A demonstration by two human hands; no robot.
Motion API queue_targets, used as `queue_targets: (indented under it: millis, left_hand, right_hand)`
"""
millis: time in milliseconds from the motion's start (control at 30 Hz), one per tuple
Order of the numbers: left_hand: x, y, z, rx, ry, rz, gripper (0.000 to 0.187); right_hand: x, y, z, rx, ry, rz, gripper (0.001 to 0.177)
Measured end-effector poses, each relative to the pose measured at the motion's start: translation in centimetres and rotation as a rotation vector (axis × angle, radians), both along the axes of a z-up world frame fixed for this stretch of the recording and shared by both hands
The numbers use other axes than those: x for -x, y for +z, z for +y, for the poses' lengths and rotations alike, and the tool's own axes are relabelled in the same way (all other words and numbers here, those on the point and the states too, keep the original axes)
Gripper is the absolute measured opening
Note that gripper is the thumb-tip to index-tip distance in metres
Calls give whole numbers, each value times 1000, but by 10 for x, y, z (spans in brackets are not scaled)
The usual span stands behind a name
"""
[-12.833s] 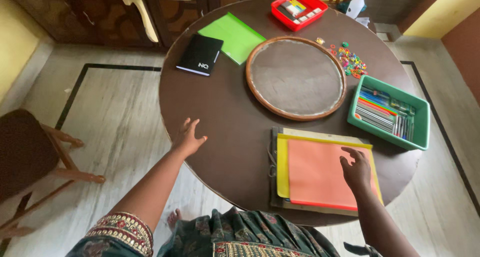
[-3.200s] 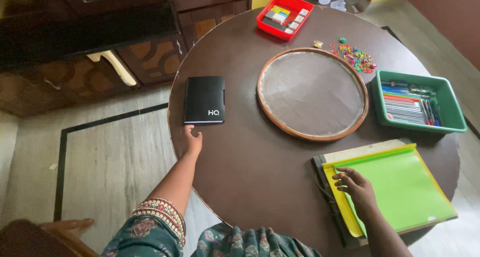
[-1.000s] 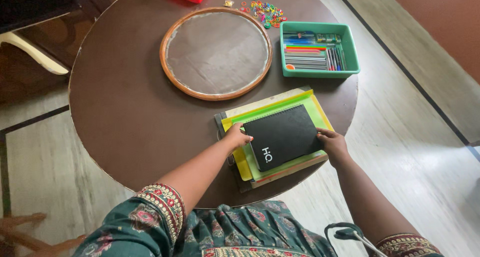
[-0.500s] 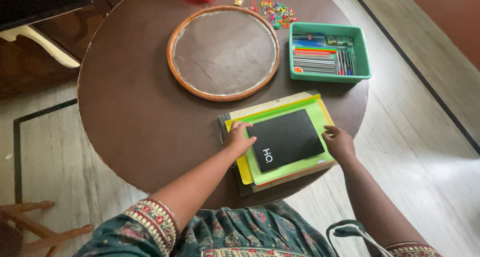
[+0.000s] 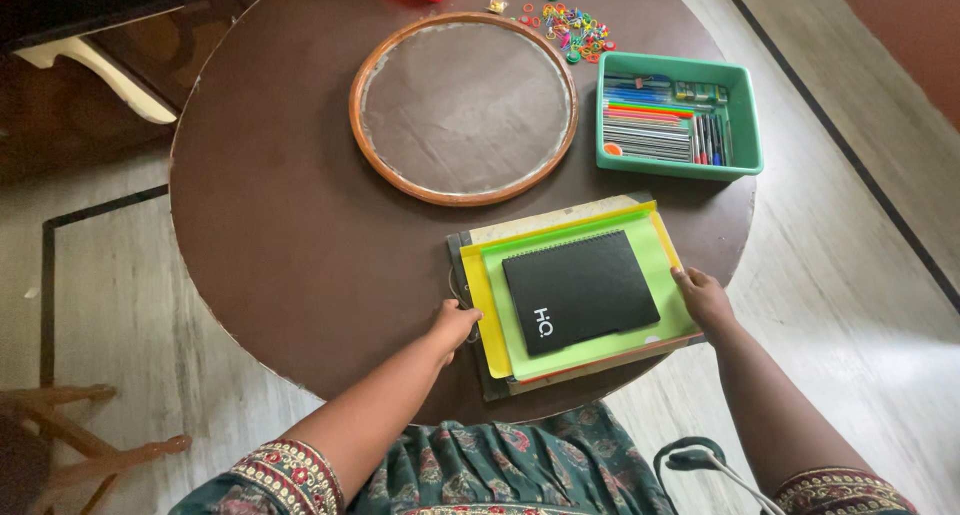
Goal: The person organizes stationery items on a round table. They place pens and markers into a green tray, stack colorful folders and a notebook, and arrange small items like rubber bands and clips on the table.
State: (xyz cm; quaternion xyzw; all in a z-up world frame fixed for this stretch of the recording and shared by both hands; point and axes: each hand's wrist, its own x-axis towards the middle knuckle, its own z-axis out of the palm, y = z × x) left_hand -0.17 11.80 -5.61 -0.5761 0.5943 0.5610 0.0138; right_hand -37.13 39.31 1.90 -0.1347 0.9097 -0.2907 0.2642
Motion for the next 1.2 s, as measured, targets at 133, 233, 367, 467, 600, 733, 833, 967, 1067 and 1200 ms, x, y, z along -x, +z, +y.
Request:
queue_targets:
  millis: [133,233,367,467,600,733,833,967,1067,1200]
  left_hand:
    - [6,-10,-5,31,51,75,77]
    - [7,-12,-14,-88,148,157,73]
    - [2,-7,-31,-144,164,154,61]
    - [2,-3,-40,-169,228,141,63]
    - [2,5,-49,-234,311,140,72]
    - [-9,7,-54,-309,184,107,87]
    - [-26,-2,-50,-271,139,128,91]
    - [-40,-11,-55,-282,266,275,74]
    - [-47,-1,-67,-334,361,325,71]
    - [-67,36,-85,-293,442,296,84]
  right_hand:
    - [-1,-2,-1,-1,-31,37,70]
    - [-2,-8,5,31,-76,-69,71]
    - [-10,-16,14,105,-165,-200,67]
    - [-14,-18,19,165,-204,-280,62]
    - [-20,-16,23,184,-231,-313,58]
    - [-24,-21,27,185,-225,-310,60]
    - [-29,-28,31,220,-260,-372,56]
    - [-51,-34,22,283,-328,-439,58]
    - [-78,-29,1,369,-445,-479,56]
    - [-110,-4,-35,580,-488,-487,54]
